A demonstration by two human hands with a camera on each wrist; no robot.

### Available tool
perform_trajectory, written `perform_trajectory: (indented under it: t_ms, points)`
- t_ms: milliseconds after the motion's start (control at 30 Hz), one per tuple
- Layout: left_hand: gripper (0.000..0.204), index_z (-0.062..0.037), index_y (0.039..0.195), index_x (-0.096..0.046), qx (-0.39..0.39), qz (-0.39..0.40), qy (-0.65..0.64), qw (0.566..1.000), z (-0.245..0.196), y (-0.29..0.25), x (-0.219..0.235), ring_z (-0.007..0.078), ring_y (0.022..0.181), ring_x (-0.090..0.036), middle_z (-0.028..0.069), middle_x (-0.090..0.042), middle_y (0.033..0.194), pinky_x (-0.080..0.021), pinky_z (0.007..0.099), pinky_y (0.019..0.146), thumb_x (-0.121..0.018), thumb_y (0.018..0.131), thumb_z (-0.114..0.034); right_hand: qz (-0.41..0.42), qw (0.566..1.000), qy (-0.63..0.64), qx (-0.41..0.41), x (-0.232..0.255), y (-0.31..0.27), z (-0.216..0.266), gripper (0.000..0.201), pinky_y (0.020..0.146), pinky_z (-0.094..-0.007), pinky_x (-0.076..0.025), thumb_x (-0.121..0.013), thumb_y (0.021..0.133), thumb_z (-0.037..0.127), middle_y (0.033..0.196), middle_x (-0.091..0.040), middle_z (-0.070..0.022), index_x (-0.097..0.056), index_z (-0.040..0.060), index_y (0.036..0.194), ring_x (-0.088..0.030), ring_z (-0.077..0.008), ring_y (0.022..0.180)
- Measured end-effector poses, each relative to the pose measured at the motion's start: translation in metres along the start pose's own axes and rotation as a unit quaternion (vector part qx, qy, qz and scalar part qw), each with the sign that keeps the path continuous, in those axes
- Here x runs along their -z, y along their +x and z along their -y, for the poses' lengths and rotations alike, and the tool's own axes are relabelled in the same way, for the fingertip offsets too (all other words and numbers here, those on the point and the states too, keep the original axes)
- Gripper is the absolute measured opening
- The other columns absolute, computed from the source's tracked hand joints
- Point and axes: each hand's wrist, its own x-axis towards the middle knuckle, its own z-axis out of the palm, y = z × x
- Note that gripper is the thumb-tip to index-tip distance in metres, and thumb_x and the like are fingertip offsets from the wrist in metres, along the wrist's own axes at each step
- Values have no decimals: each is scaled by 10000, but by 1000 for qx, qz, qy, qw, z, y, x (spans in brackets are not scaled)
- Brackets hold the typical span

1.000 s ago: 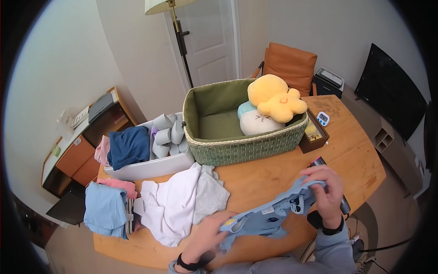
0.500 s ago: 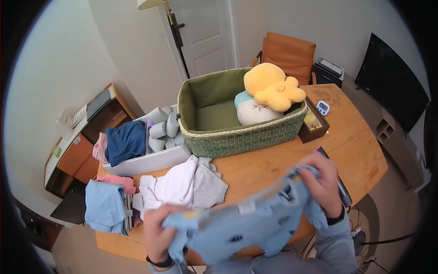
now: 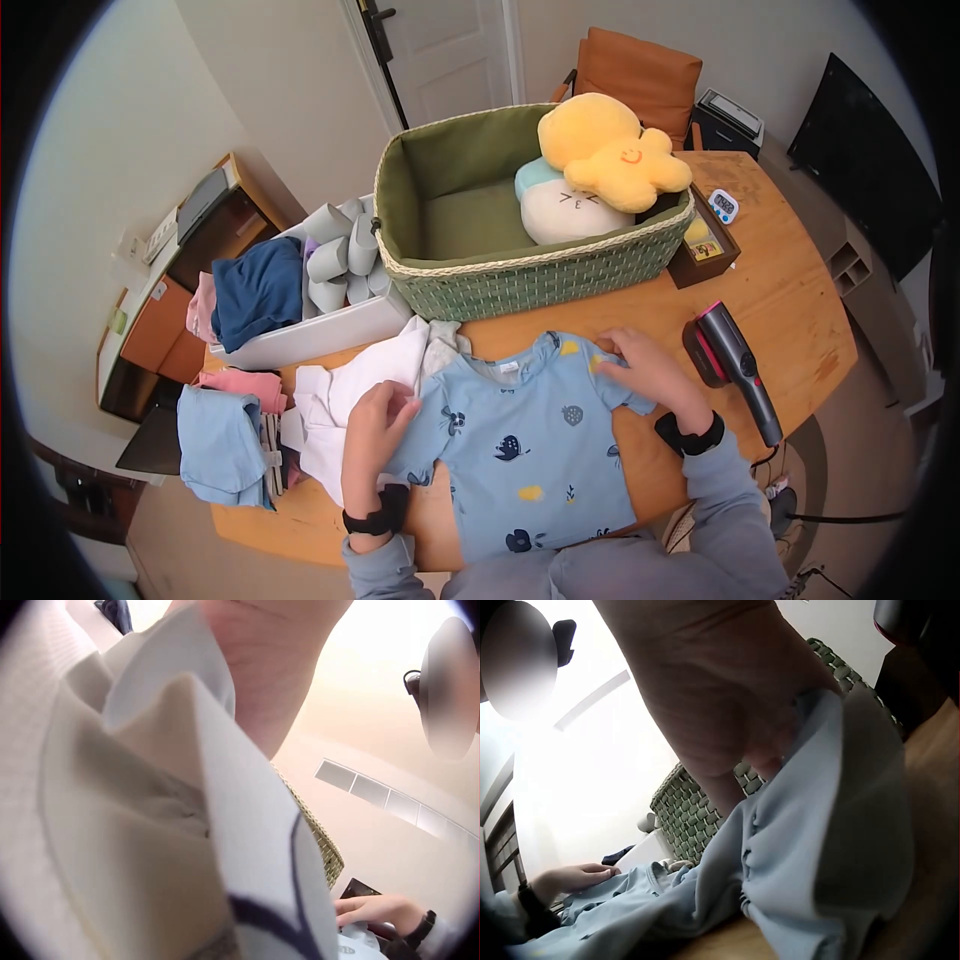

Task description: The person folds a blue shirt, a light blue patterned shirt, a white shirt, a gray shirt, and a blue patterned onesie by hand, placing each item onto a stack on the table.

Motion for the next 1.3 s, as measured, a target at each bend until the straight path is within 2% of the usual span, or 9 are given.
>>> perform_trajectory:
  t_ms: [67, 133, 200, 333, 467, 633, 1000, 1167, 1300]
  points:
    - [188, -6, 938, -599, 20, 55, -44, 997, -2, 2, 0, 244, 625, -553, 139, -609, 740, -465, 313, 634, -659, 807, -126, -8, 1000, 9, -18, 0, 2, -3, 344, 834, -394, -458, -622, 807, 243, 1025, -598, -186, -573, 25, 1069, -563, -349, 978]
    - [216, -4, 925, -605, 8, 79, -26, 997, 1, 2, -3, 258, 599, -550, 137, -618, 724, -459, 322, 609, -678, 799, -164, 1, 998, 39, -39, -3, 3, -10, 294, 630, -314, -444, -670, 791, 176, 786, -590, -103, -579, 19, 1023, -554, -216, 687]
    - [248, -2, 912, -610, -5, 103, -7, 995, 4, 2, -5, 272, 573, -547, 135, -626, 708, -453, 332, 584, -696, 791, -202, 10, 997, 76, -15, -12, 8, -30, 262, 592, -297, -428, -673, 792, 157, 728, -574, -75, -577, 19, 993, -533, -178, 641]
    - [189, 19, 864, -609, 87, 95, -115, 985, 20, 1, -13, 114, 550, -481, 46, -591, 646, -399, 250, 541, -665, 838, -160, 56, 985, 162, -30, -8, 10, -44, 157, 510, -225, -365, -650, 843, 129, 639, -526, 22, -574, 21, 927, -459, -49, 573]
    - [150, 27, 842, -605, 138, 80, -275, 948, 28, 1, -12, 10, 628, -435, -43, -543, 659, -354, 185, 536, -620, 888, -115, 96, 943, 300, -106, -9, 15, -59, 125, 585, -220, -435, -615, 875, 133, 732, -598, -7, -587, 13, 899, -543, -66, 657]
    - [148, 22, 839, -604, 134, 79, -257, 954, 26, 2, -13, 11, 616, -432, -49, -538, 662, -350, 179, 535, -616, 892, -116, 95, 922, 365, -89, -12, 16, -63, 92, 549, -174, -404, -601, 898, 106, 698, -577, 30, -582, 15, 899, -509, -14, 630]
    - [160, 16, 857, -609, 141, 80, -255, 953, 27, 1, -13, 27, 596, -445, -26, -561, 660, -370, 196, 532, -637, 876, -141, 88, 919, 370, -106, -11, 14, -59, 91, 545, -173, -402, -608, 892, 105, 711, -582, 33, -577, 21, 885, -510, -9, 634]
    - [242, -1, 937, -626, 35, 164, -65, 984, 22, -4, 2, 73, 561, -489, 61, -617, 647, -424, 254, 538, -729, 771, -145, 96, 916, 382, -74, -6, 8, -52, 170, 532, -180, -397, -652, 865, 102, 699, -575, 40, -542, 19, 964, -510, -7, 617]
    - [331, -10, 1049, -590, 42, 160, -170, 971, 34, -14, 8, 62, 549, -474, 13, -594, 631, -395, 238, 517, -729, 767, -115, 116, 956, 264, -55, 25, -5, -37, 343, 694, -246, -453, -684, 805, 70, 873, -615, -41, -509, 15, 1094, -572, -98, 807]
